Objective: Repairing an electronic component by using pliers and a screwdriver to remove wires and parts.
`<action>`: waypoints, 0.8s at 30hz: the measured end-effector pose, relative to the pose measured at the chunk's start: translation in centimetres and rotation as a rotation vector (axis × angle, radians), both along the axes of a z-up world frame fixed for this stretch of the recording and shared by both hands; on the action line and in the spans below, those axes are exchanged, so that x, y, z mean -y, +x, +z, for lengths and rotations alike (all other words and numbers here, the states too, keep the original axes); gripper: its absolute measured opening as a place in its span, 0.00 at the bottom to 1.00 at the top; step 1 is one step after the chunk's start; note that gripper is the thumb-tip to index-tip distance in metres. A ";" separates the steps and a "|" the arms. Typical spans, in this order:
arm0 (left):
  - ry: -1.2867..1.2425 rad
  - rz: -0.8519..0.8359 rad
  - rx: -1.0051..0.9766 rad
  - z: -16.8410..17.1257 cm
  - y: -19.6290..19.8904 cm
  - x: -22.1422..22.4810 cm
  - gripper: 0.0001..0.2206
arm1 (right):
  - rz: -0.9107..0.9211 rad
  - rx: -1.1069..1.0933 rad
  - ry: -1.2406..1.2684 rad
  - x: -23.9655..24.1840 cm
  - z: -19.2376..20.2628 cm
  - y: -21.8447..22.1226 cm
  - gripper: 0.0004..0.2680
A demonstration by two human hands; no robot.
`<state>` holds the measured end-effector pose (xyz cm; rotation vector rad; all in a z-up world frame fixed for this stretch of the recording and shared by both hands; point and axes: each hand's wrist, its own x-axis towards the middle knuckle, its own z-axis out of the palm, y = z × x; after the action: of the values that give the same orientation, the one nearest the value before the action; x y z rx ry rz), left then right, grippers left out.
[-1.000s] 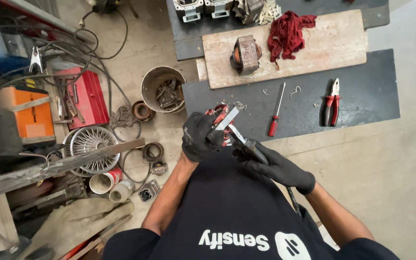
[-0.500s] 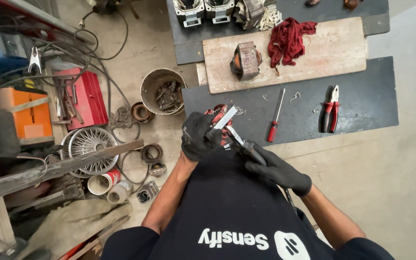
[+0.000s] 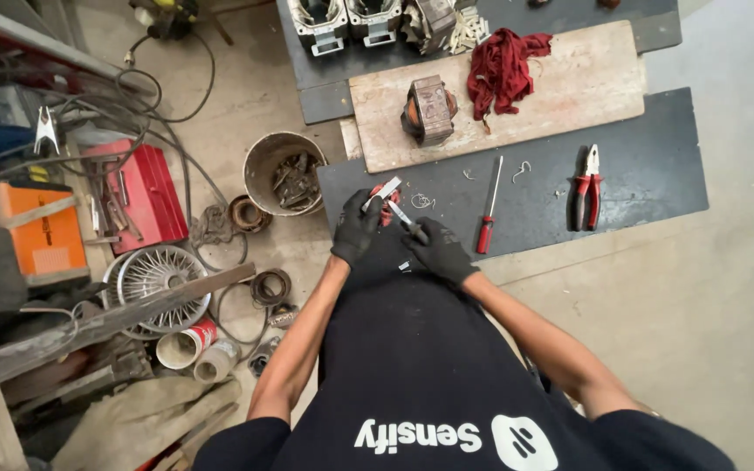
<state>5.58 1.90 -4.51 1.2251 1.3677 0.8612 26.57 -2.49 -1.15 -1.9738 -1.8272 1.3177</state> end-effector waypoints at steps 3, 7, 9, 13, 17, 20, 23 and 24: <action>-0.157 -0.049 0.110 -3.8 -0.2 -0.2 0.20 | 0.053 0.085 0.062 1.0 -9.7 0.7 0.19; -0.184 -0.044 0.132 -3.2 -0.8 0.5 0.19 | 0.084 0.153 0.188 2.1 -11.8 0.2 0.16; -0.138 -0.049 -0.022 -2.5 -1.0 0.8 0.23 | 0.123 0.145 0.277 2.2 -13.1 0.3 0.17; -0.168 -0.058 -0.109 -0.5 -1.8 1.8 0.26 | 0.177 0.137 0.255 2.3 -16.3 0.8 0.19; -0.196 -0.054 -0.112 0.0 -1.5 2.9 0.26 | 0.213 0.161 0.222 2.9 -15.4 0.8 0.20; -0.195 -0.040 -0.114 -0.8 -1.6 2.4 0.25 | 0.224 0.161 0.242 2.1 -14.3 0.6 0.21; -0.244 -0.046 -0.114 2.0 -1.4 1.8 0.25 | 0.248 0.165 0.247 2.3 -15.3 0.9 0.19; -0.264 -0.061 -0.121 3.5 -1.4 1.3 0.26 | 0.248 0.168 0.254 2.4 -15.8 0.9 0.18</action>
<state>4.16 0.56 -1.01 1.1211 1.4807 0.5510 27.46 -4.88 -16.95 -1.8184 -2.2515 0.9377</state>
